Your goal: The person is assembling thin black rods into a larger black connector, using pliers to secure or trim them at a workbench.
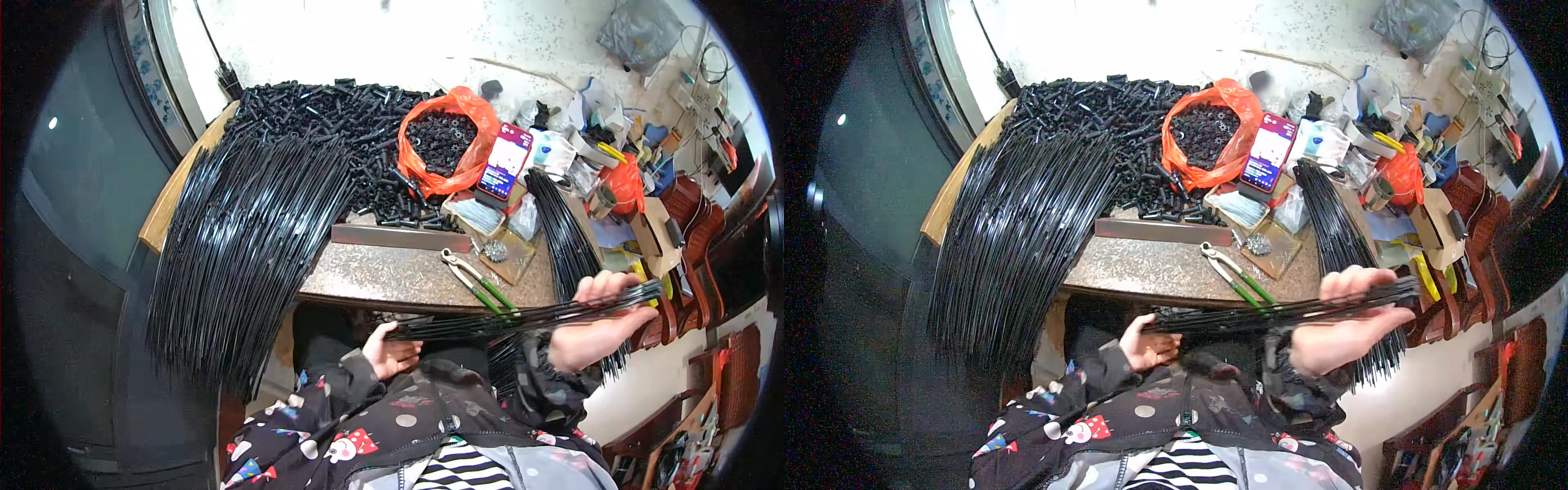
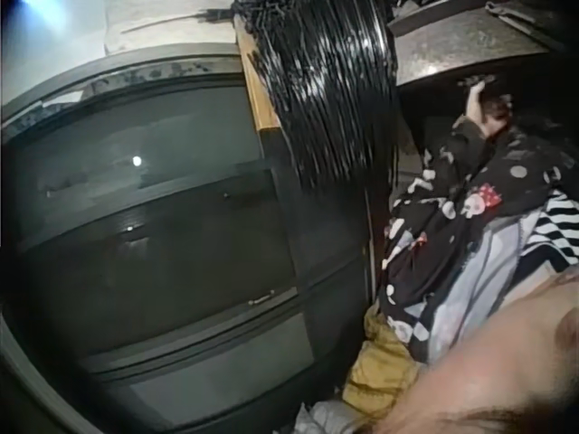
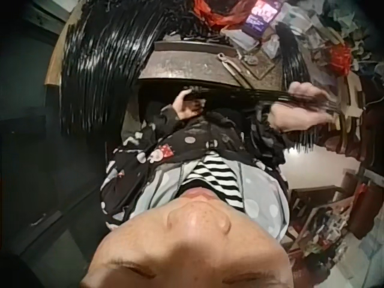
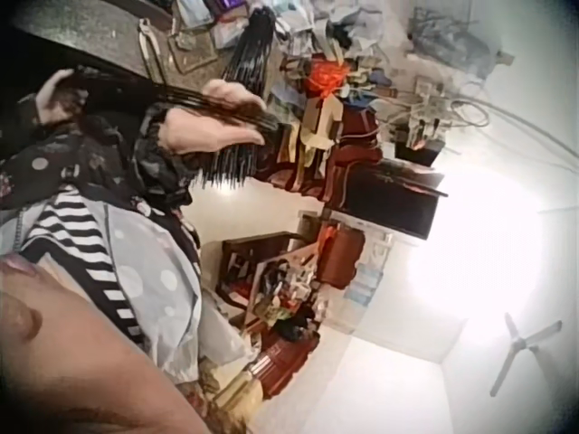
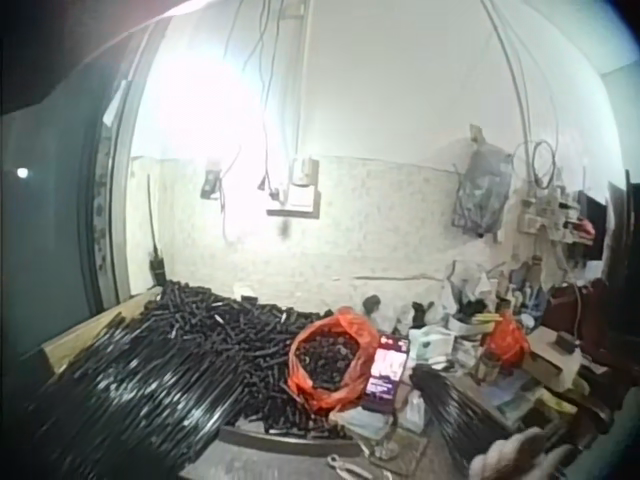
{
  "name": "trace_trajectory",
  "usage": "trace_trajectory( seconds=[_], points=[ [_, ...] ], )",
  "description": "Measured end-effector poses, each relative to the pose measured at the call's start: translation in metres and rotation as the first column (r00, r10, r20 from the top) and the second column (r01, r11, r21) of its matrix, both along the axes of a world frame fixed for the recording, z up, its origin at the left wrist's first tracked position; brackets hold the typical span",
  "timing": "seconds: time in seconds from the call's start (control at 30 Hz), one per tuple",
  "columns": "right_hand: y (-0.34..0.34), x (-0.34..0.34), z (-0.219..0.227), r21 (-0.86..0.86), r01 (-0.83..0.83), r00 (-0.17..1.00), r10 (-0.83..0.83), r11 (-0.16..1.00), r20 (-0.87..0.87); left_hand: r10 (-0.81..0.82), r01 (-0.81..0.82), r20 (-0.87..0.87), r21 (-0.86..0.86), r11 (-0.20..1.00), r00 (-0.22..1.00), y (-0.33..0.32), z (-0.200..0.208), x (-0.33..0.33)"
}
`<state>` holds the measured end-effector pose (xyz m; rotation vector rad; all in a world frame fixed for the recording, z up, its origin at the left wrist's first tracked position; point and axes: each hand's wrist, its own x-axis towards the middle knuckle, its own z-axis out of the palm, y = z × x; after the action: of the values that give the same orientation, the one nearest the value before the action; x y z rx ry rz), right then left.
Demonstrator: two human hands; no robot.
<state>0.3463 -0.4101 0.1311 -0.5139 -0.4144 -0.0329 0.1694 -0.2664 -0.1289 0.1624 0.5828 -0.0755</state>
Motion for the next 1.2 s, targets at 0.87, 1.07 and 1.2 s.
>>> trace_trajectory(
  seconds=[0.87,1.07,1.2],
  points=[
    [0.115,-0.030,-0.004,-0.563,-0.590,0.553,0.797,0.579,0.241,-0.010,-0.604,0.610,0.781,-0.156,0.792,0.043,0.241,0.023],
    [0.123,-0.021,-0.008,-0.615,-0.448,0.682,0.693,0.649,0.233,0.098,-0.535,0.541,0.841,-0.083,0.835,0.051,0.241,0.039],
    [0.114,-0.019,0.027,-0.476,-0.544,0.641,0.708,0.691,0.296,-0.002,-0.755,0.762,0.642,-0.133,0.648,0.047,0.266,0.057]
  ],
)
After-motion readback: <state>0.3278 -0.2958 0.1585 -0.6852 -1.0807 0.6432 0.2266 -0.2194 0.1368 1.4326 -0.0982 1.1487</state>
